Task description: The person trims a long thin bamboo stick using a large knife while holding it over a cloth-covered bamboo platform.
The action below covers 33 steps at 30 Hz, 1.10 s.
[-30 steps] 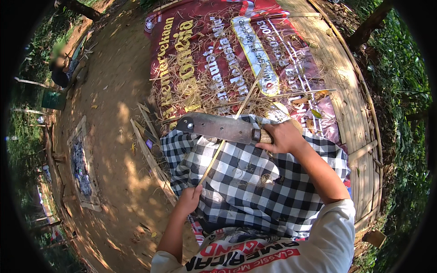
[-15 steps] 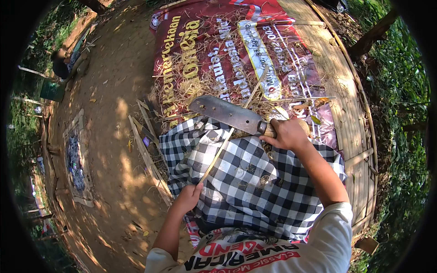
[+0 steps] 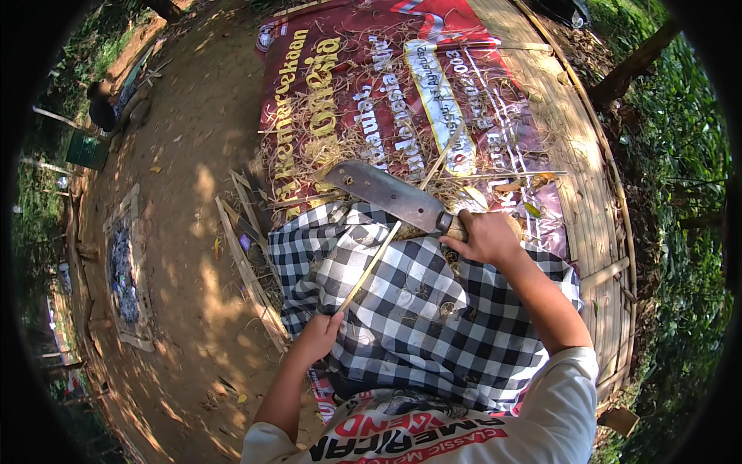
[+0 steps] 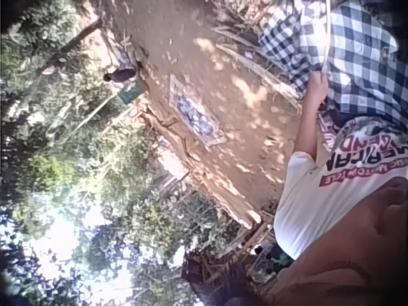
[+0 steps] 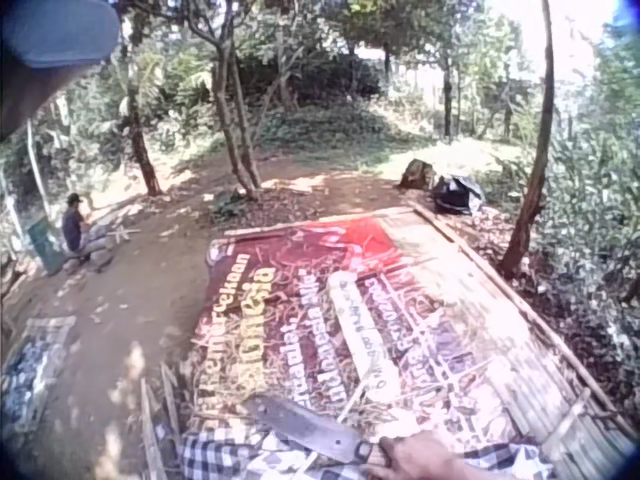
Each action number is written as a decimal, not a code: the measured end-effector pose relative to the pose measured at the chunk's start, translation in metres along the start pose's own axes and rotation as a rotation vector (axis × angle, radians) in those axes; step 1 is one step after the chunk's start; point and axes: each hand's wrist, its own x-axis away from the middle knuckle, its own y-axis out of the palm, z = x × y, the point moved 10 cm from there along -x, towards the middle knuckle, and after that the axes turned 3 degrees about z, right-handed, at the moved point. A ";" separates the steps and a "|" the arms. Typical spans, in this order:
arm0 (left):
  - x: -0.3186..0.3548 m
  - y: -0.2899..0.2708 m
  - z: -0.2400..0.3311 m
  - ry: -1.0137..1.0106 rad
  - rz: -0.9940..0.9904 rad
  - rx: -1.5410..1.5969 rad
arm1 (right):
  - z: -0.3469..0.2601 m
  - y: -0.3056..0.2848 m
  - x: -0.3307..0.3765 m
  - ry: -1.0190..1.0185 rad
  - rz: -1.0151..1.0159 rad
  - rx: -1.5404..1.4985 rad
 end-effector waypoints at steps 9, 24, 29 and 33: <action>-0.007 0.000 0.005 -0.014 0.019 -0.054 | 0.060 -0.016 -0.010 0.111 0.059 0.082; -0.004 0.000 0.001 0.051 0.044 -0.003 | 0.097 -0.019 0.010 0.292 0.086 0.096; 0.001 0.000 -0.011 0.053 0.051 -0.008 | 0.014 -0.004 0.012 -0.264 0.062 0.143; 0.002 -0.002 -0.003 0.083 0.092 0.042 | 0.109 -0.017 0.013 0.343 0.075 0.062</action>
